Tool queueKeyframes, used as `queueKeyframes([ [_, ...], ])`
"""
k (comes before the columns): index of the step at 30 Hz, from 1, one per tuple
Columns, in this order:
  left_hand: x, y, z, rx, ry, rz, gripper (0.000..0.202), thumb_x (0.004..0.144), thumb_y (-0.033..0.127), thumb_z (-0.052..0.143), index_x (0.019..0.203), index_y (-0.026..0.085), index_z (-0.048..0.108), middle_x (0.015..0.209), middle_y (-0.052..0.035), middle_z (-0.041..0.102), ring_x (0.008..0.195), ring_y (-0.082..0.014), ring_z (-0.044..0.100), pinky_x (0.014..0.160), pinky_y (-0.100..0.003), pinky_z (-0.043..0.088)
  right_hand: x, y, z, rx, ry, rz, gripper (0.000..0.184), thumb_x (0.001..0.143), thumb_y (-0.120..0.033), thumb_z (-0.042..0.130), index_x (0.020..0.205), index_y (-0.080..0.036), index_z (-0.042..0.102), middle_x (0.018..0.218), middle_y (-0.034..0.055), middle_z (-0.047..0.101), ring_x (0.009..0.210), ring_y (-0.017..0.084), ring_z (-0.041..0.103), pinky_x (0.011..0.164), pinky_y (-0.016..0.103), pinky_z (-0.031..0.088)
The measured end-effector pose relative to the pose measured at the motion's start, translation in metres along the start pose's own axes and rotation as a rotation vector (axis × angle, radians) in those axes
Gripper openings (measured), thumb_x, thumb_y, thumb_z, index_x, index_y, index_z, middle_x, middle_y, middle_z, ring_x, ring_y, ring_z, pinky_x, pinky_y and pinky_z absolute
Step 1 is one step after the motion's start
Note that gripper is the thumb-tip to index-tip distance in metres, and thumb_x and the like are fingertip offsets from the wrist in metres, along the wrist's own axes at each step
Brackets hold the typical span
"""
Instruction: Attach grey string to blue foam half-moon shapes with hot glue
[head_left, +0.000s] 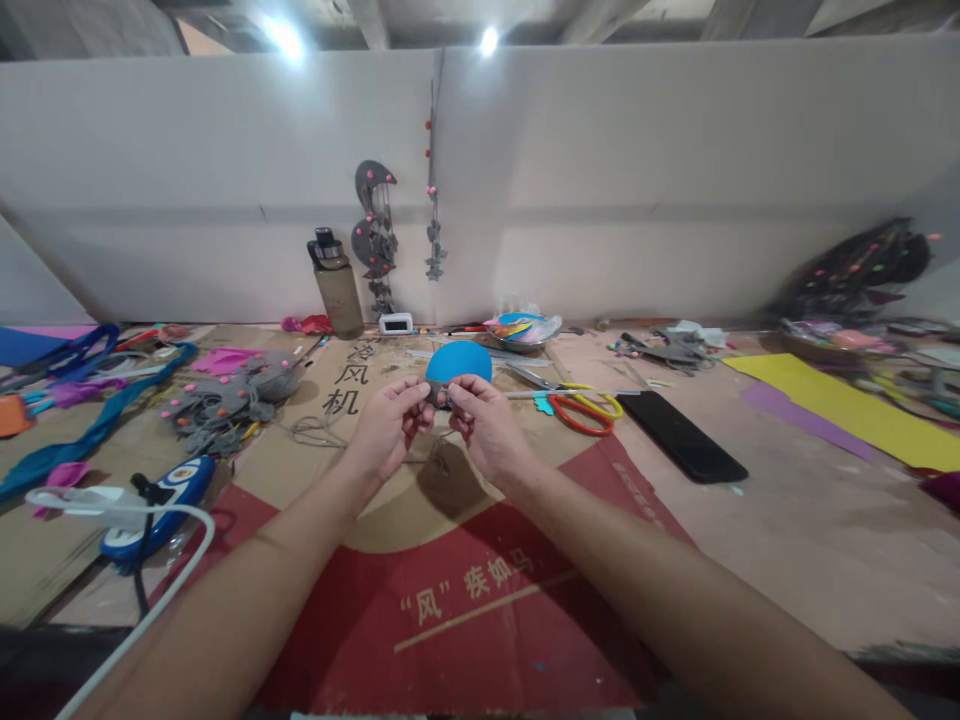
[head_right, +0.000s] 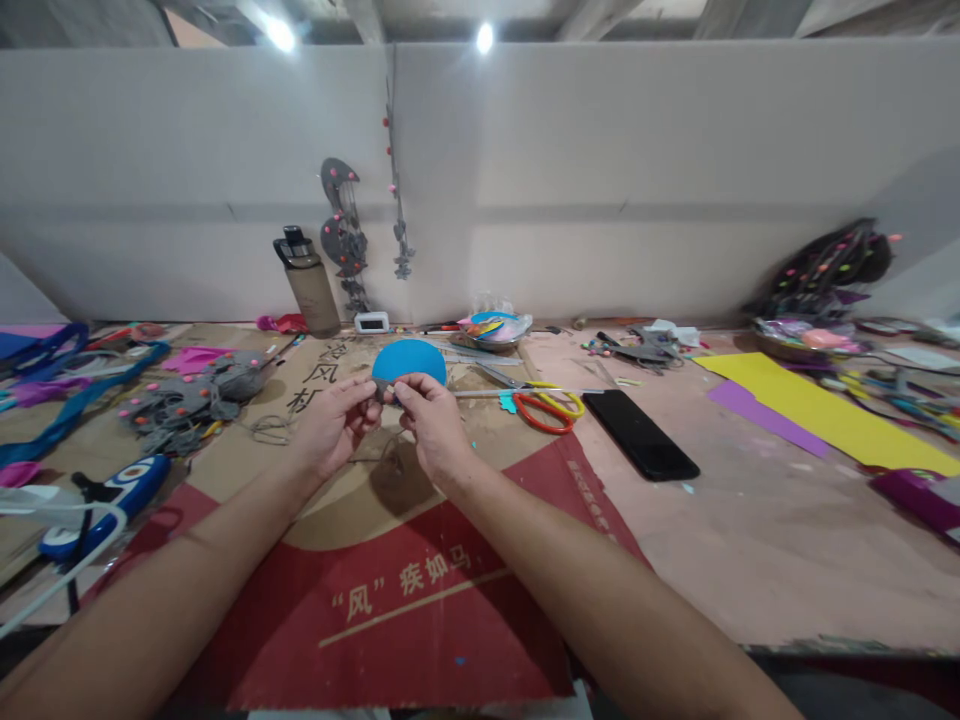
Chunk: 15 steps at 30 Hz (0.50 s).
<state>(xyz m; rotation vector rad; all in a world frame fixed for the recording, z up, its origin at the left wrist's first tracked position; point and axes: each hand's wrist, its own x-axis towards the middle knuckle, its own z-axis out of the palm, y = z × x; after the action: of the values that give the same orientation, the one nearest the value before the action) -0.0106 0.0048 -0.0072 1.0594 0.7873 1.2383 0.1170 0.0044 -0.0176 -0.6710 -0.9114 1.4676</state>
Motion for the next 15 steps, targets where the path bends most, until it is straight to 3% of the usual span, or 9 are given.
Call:
queueKeyframes([
  [9, 0.0035, -0.0031, -0.0035, -0.134, 0.024, -0.098, 0.013, 0.070, 0.022, 0.065, 0.072, 0.010, 0.062, 0.065, -0.0007, 0.057, 0.048, -0.0026, 0.043, 0.041, -0.014, 0.033, 0.0012, 0.0056, -0.0018, -0.016, -0.017, 0.003, 0.020, 0.065, -0.035, 0.068, 0.073, -0.019, 0.059, 0.073, -0.0017, 0.057, 0.051, 0.006, 0.032, 0.046, 0.022, 0.020],
  [15, 0.0051, -0.0061, -0.0041, -0.253, 0.007, -0.208, 0.011, 0.073, 0.019, 0.061, 0.070, 0.008, 0.061, 0.064, -0.0008, 0.056, 0.044, -0.0008, 0.038, 0.037, -0.012, 0.031, 0.0016, 0.0086, -0.0010, -0.070, 0.052, -0.020, 0.020, 0.066, -0.035, 0.067, 0.069, -0.018, 0.057, 0.069, -0.0022, 0.056, 0.053, 0.006, 0.037, 0.047, 0.021, 0.023],
])
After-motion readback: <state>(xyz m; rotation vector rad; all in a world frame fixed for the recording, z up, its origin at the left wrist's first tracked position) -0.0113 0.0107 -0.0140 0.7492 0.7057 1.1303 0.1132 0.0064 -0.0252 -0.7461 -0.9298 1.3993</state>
